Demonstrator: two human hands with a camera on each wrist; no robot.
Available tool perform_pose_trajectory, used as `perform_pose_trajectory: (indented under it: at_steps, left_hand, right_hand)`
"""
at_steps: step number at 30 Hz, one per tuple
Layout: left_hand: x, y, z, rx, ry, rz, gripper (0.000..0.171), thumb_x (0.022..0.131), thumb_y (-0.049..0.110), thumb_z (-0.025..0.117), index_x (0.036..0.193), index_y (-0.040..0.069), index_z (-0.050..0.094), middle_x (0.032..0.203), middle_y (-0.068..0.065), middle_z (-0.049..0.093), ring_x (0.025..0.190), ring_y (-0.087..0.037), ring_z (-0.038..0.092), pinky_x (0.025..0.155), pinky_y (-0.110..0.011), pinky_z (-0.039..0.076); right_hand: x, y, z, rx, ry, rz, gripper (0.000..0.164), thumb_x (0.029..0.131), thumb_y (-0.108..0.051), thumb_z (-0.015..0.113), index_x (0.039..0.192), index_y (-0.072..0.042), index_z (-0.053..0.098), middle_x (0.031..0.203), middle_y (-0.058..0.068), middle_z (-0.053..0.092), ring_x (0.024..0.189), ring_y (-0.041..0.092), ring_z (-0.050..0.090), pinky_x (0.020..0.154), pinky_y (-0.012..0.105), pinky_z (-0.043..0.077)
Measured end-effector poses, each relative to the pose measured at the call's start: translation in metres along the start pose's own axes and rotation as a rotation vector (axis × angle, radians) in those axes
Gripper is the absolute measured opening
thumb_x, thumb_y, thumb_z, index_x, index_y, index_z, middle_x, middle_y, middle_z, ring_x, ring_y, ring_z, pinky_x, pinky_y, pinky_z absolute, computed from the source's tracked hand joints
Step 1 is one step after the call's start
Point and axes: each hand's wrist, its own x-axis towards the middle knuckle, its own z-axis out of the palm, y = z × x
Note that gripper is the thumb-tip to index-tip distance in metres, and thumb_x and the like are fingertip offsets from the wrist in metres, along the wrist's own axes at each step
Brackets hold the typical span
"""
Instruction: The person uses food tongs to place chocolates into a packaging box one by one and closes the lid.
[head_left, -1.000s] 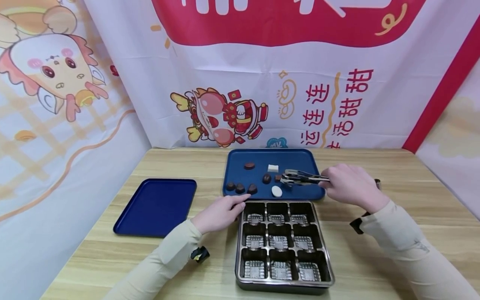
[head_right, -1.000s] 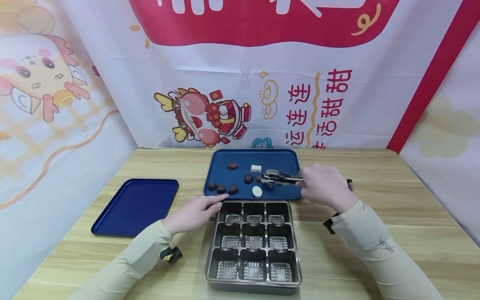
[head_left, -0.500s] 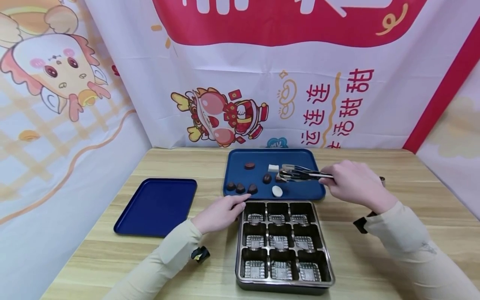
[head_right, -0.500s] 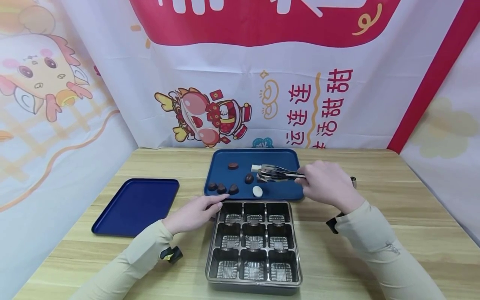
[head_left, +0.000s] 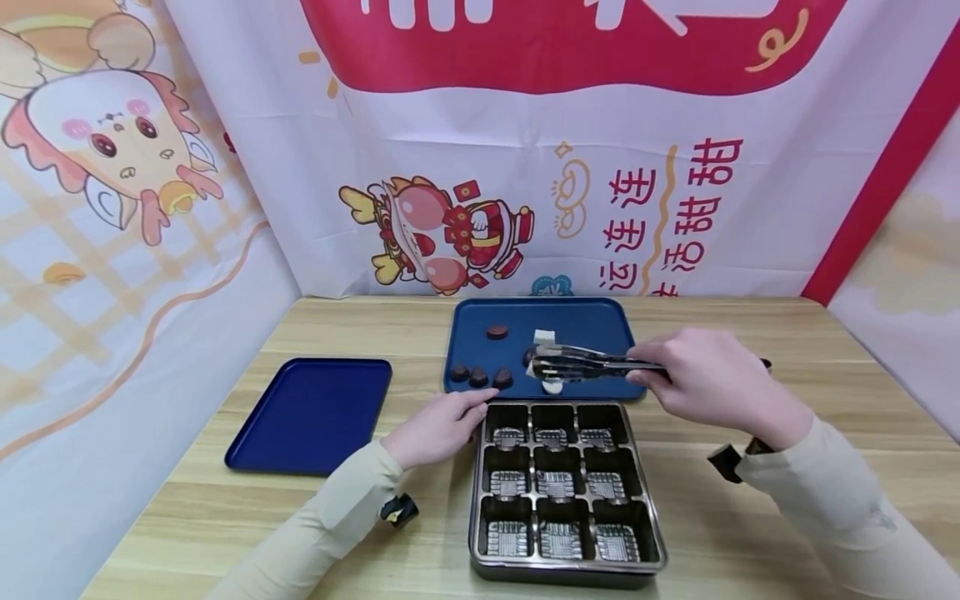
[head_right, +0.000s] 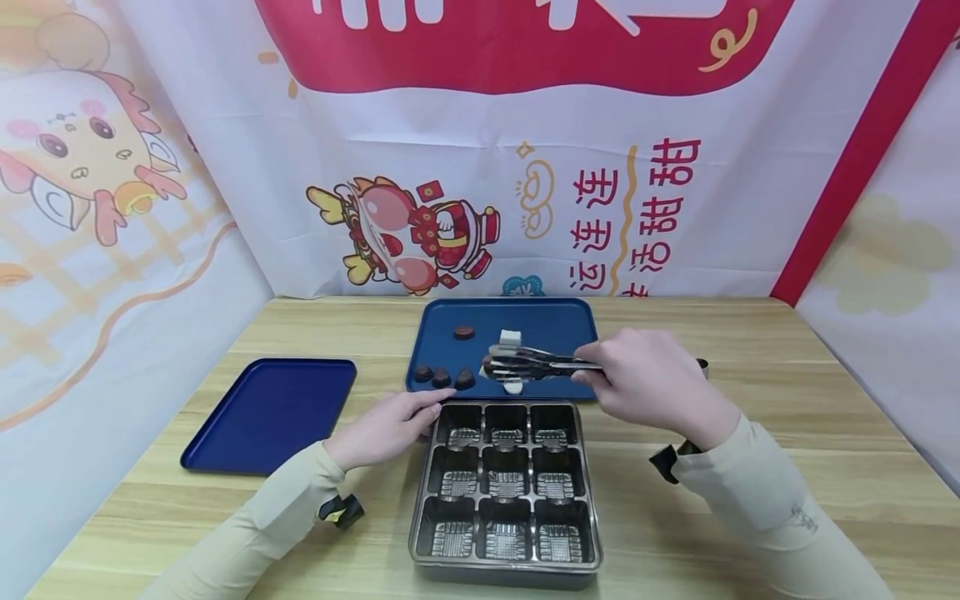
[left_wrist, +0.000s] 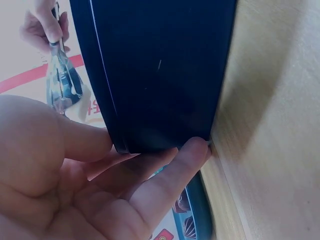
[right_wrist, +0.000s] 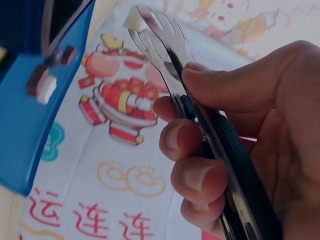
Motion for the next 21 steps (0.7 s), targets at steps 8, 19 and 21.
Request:
perform_pose_trajectory:
  at_steps: [8,19,21]
  left_hand:
    - [0.001,-0.003,0.001,0.053,0.041,0.018,0.037,0.104,0.018,0.039,0.136,0.005,0.051,0.084,-0.002,0.056,0.062,-0.012,0.05,0.078,-0.03,0.041]
    - [0.001,-0.001,-0.002,0.039,0.028,0.0,0.037,0.104,0.019,0.038,0.136,0.005,0.052,0.118,-0.003,0.058,0.095,-0.017,0.053,0.083,-0.032,0.039]
    - [0.001,0.0,-0.002,0.038,0.023,-0.002,0.037,0.104,0.019,0.038,0.136,0.004,0.051,0.121,-0.004,0.058,0.096,-0.017,0.054,0.084,-0.033,0.039]
  right_hand:
    - [0.003,-0.027,0.006,0.014,-0.019,-0.104,0.032,0.086,-0.025,0.068,0.066,-0.028,0.042,0.057,-0.016,0.034,0.045,0.0,0.03,0.041,0.022,0.026]
    - [0.012,-0.045,0.021,-0.03,-0.085,-0.159,0.029,0.086,-0.024,0.067,0.065,-0.024,0.047,0.058,-0.014,0.037,0.046,0.001,0.035,0.039,0.021,0.027]
    - [0.014,-0.047,0.021,-0.046,-0.1,-0.17,0.027,0.086,-0.024,0.067,0.066,-0.023,0.049,0.058,-0.013,0.037,0.046,0.002,0.034,0.038,0.021,0.026]
